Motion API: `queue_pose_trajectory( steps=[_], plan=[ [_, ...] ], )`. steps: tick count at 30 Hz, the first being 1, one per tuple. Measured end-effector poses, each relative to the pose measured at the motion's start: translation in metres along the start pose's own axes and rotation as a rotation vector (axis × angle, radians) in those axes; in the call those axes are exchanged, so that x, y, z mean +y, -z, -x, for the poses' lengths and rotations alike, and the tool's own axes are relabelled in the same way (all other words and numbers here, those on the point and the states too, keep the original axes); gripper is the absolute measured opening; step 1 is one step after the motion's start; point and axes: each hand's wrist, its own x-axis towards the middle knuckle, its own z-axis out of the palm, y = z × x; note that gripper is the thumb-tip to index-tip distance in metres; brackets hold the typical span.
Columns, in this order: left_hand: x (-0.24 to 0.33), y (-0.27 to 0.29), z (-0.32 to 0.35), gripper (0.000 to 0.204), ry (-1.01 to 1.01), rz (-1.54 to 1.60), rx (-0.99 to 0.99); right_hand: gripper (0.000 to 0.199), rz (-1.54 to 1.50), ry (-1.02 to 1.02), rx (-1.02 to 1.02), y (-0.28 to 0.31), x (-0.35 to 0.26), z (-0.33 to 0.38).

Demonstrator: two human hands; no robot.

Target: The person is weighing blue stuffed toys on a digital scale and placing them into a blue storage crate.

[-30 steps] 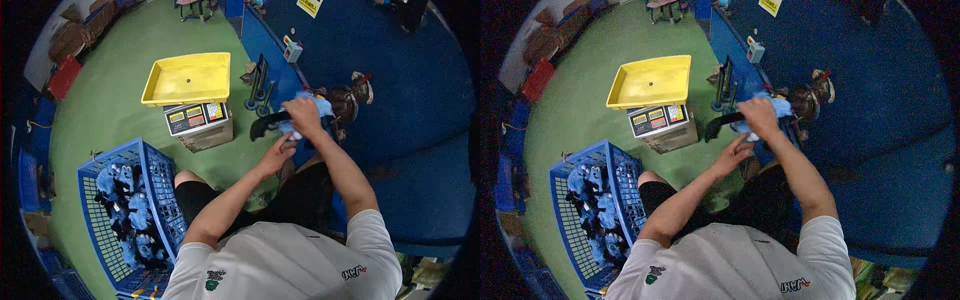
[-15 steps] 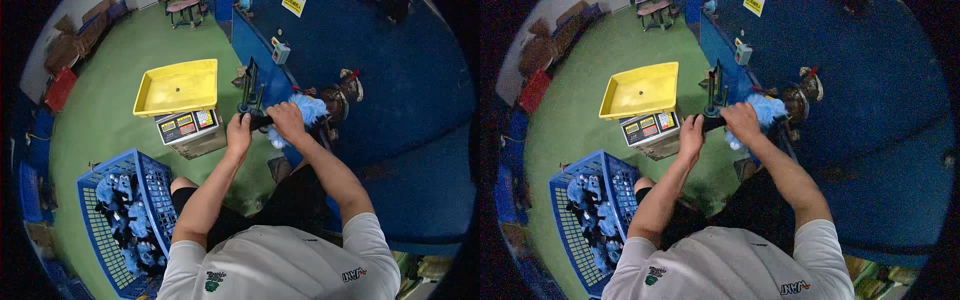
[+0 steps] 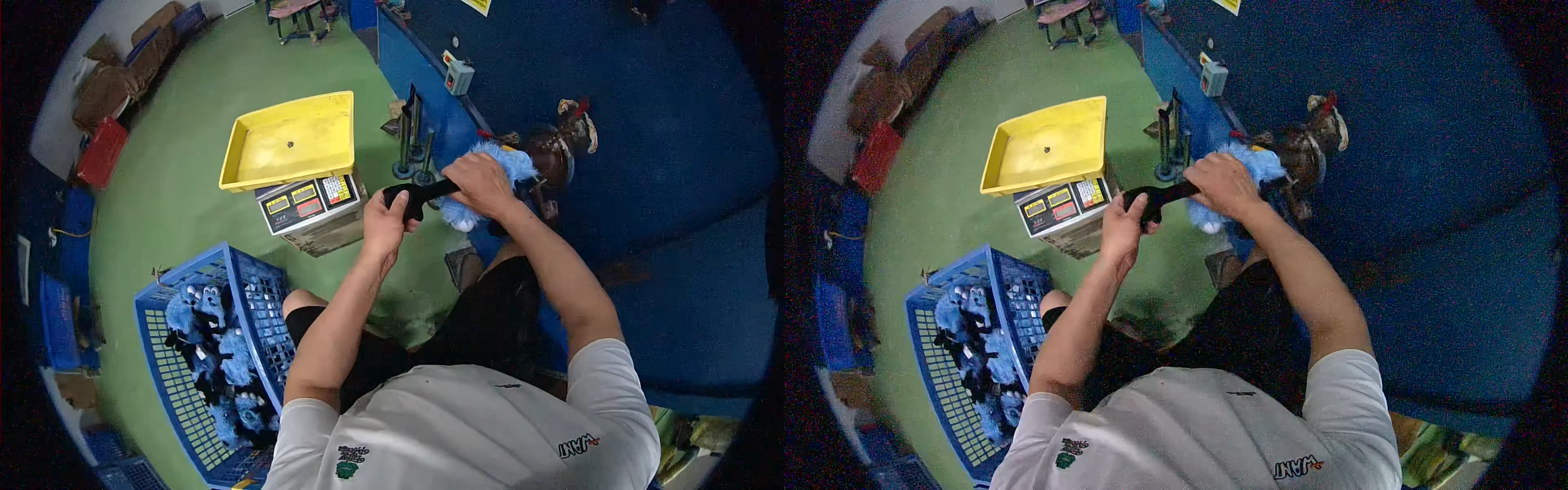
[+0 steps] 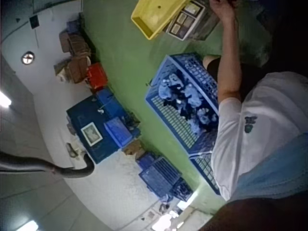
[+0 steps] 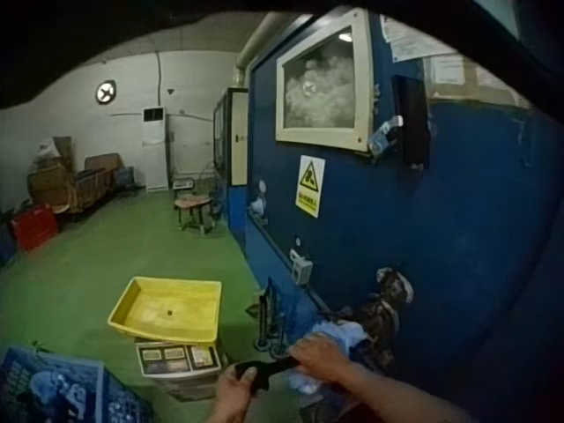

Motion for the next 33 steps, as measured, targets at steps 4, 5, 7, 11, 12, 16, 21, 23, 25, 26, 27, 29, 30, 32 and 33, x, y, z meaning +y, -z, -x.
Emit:
queue_pose_trajectory(
  steps=[4, 5, 7, 11, 12, 16, 21, 23, 25, 26, 27, 29, 30, 32, 33],
  plan=[
    [-0.014, 0.014, -0.03, 0.022, -0.241, -0.21, -0.069, 0.034, 0.011, -0.043, -0.102, 0.0, 0.007, 0.006],
    [-0.011, 0.013, -0.03, 0.022, -0.243, -0.206, -0.076, 0.034, 0.019, -0.046, -0.103, 0.002, 0.007, 0.004],
    [-0.005, 0.021, -0.019, 0.022, -0.152, -0.1, -0.039, 0.034, 0.004, -0.018, -0.089, 0.0, -0.002, 0.0],
    [-0.003, 0.048, -0.001, 0.024, -0.039, 0.059, 0.01, 0.035, -0.033, 0.024, -0.08, 0.0, -0.022, -0.013],
    [-0.005, 0.055, 0.001, 0.025, -0.021, 0.113, 0.015, 0.036, -0.049, 0.036, -0.083, 0.0, -0.026, -0.017],
    [-0.006, 0.069, 0.007, 0.026, 0.006, 0.237, 0.042, 0.036, -0.078, 0.068, -0.094, -0.003, -0.035, -0.025],
    [-0.002, 0.075, 0.013, 0.021, -0.026, 0.274, 0.088, 0.035, -0.065, 0.08, -0.105, -0.003, -0.042, -0.03],
    [0.0, 0.078, 0.015, 0.02, -0.033, 0.27, 0.105, 0.034, -0.079, 0.067, -0.13, -0.002, -0.045, -0.031],
    [0.0, 0.079, 0.017, 0.02, -0.038, 0.265, 0.112, 0.034, -0.086, 0.059, -0.139, -0.001, -0.049, -0.032],
    [-0.001, 0.078, 0.019, 0.022, -0.064, 0.314, 0.109, 0.034, -0.094, 0.059, -0.119, 0.0, -0.051, -0.032],
    [-0.002, 0.078, 0.021, 0.025, -0.091, 0.362, 0.105, 0.033, -0.101, 0.057, -0.099, 0.001, -0.053, -0.033],
    [-0.005, 0.075, 0.025, 0.032, -0.141, 0.457, 0.094, 0.034, -0.116, 0.052, -0.06, 0.001, -0.055, -0.034],
    [-0.012, 0.076, 0.026, 0.032, -0.142, 0.454, 0.099, 0.034, -0.121, 0.053, -0.059, 0.003, -0.062, -0.04],
    [-0.044, 0.082, 0.022, 0.036, -0.445, -0.05, 0.15, 0.037, -0.316, -0.312, -0.161, 0.003, -0.083, -0.063],
    [-0.054, 0.079, 0.019, 0.039, -0.592, -0.305, 0.166, 0.039, -0.408, -0.499, -0.209, 0.006, -0.09, -0.075]
  ],
)
